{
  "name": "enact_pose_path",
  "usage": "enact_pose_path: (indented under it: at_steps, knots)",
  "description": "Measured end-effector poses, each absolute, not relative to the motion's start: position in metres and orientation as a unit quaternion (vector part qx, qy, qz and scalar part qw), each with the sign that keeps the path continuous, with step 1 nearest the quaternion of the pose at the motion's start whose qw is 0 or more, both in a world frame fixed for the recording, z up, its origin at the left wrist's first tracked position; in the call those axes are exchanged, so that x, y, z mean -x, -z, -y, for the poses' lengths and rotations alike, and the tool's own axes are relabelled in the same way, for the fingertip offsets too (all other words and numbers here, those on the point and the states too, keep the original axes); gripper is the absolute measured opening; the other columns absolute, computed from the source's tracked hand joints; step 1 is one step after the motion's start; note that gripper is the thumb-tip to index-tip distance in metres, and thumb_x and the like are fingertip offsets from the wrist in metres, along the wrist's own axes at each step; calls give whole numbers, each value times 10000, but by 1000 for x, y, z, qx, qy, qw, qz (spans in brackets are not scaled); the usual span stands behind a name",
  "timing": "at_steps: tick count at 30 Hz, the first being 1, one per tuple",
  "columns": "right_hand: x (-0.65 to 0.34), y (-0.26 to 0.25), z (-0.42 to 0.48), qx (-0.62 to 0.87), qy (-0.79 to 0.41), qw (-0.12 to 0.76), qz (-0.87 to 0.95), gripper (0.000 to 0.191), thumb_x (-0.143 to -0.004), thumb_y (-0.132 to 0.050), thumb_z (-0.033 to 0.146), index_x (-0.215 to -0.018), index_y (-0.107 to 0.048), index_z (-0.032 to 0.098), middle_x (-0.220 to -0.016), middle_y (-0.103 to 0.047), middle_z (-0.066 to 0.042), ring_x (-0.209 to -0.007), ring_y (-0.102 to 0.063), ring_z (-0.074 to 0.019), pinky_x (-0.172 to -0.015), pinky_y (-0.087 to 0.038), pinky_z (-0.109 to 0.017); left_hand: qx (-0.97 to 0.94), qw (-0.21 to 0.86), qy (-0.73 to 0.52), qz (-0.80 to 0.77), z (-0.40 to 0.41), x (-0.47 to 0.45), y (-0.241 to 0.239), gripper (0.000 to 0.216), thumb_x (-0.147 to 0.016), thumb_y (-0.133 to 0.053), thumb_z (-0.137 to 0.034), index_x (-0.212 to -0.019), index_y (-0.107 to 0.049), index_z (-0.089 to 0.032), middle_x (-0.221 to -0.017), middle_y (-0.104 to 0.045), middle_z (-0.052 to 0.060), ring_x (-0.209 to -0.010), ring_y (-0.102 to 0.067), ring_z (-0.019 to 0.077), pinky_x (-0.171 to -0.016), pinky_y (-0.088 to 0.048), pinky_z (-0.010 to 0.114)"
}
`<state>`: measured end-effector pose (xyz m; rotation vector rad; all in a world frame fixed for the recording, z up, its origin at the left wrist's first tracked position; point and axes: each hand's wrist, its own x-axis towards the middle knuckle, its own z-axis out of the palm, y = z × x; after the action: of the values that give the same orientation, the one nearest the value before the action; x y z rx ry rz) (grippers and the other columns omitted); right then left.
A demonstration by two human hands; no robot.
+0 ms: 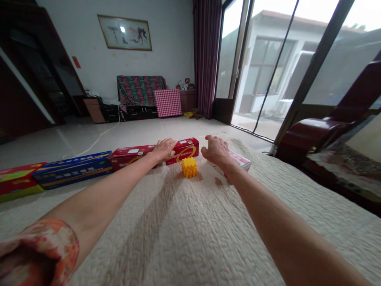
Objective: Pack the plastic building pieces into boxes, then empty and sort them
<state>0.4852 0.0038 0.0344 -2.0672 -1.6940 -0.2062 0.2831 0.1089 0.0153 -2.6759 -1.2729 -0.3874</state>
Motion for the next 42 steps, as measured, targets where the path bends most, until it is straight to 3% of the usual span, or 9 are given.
enact_pose_path:
  at_steps: [6, 10, 14, 21, 26, 32, 38, 42]
  knots:
    - [-501, -30, 16, 789, 74, 159, 589, 510, -829, -545, 348, -1287, -538, 126, -1224, -603, -223, -1131, -547, -381, -922, -385, -530, 913, 22, 202, 353, -98, -291, -5, 367, -867, -417, -131, -1139, -659, -183, -1143, -670, 88, -1099, -596, 214, -1001, -453, 336]
    - [-503, -21, 17, 821, 66, 106, 557, 594, -762, -621, 365, -1296, -515, 127, -1268, -545, -258, -1187, -482, -443, -933, -327, -616, 919, -9, 240, 313, -87, -300, 0, 376, -856, -408, -115, -1107, -683, -172, -1119, -692, 82, -1076, -614, 208, -991, -472, 326]
    - [-512, -13, 15, 838, 58, 62, 538, 674, -737, -672, 345, -1334, -473, 105, -1278, -518, -277, -1189, -482, -435, -941, -324, -602, 933, -25, 246, 261, -70, -316, -7, 356, -855, -410, -99, -1037, -704, -187, -1080, -696, 75, -1040, -626, 192, -961, -492, 306]
    - [-526, -12, 28, 856, 42, 85, 508, 617, -707, -675, 375, -1274, -517, 187, -1203, -556, -210, -1126, -532, -405, -867, -398, -535, 923, -64, 290, 245, -43, -324, -8, 370, -818, -448, -72, -1063, -705, -175, -1102, -705, 78, -1055, -639, 191, -985, -503, 327]
    - [-508, -44, 73, 833, 72, 137, 532, 585, -729, -641, 332, -1280, -514, 180, -1202, -550, -213, -1083, -545, -395, -857, -401, -502, 900, -99, 317, 284, -12, -308, -10, 395, -810, -464, -76, -1139, -674, -137, -1209, -675, 115, -1175, -599, 216, -1061, -455, 360]
    - [-448, -68, 143, 716, 71, 172, 673, 586, -713, -655, 286, -1278, -516, 217, -1233, -559, -150, -1094, -522, -331, -889, -378, -455, 832, -143, 441, 304, 53, -266, -23, 430, -857, -484, -166, -1276, -581, -173, -1314, -607, 91, -1296, -497, 222, -1119, -394, 408]
    - [-362, -39, 171, 571, -15, 184, 800, 591, -703, -650, 203, -1272, -490, 193, -1302, -540, -140, -1154, -503, -280, -919, -353, -421, 831, -106, 402, 370, 117, -174, -8, 279, -875, -517, -242, -1087, -689, -188, -1331, -590, 101, -1238, -545, 229, -1083, -426, 409]
    - [-314, -26, 179, 501, -62, 192, 842, 560, -703, -655, 180, -1244, -509, 183, -1293, -564, -129, -1180, -502, -269, -922, -367, -421, 829, -82, 372, 410, 144, -109, 2, 266, -841, -589, -277, -1062, -712, -195, -1312, -604, 102, -1221, -559, 234, -1072, -435, 413]
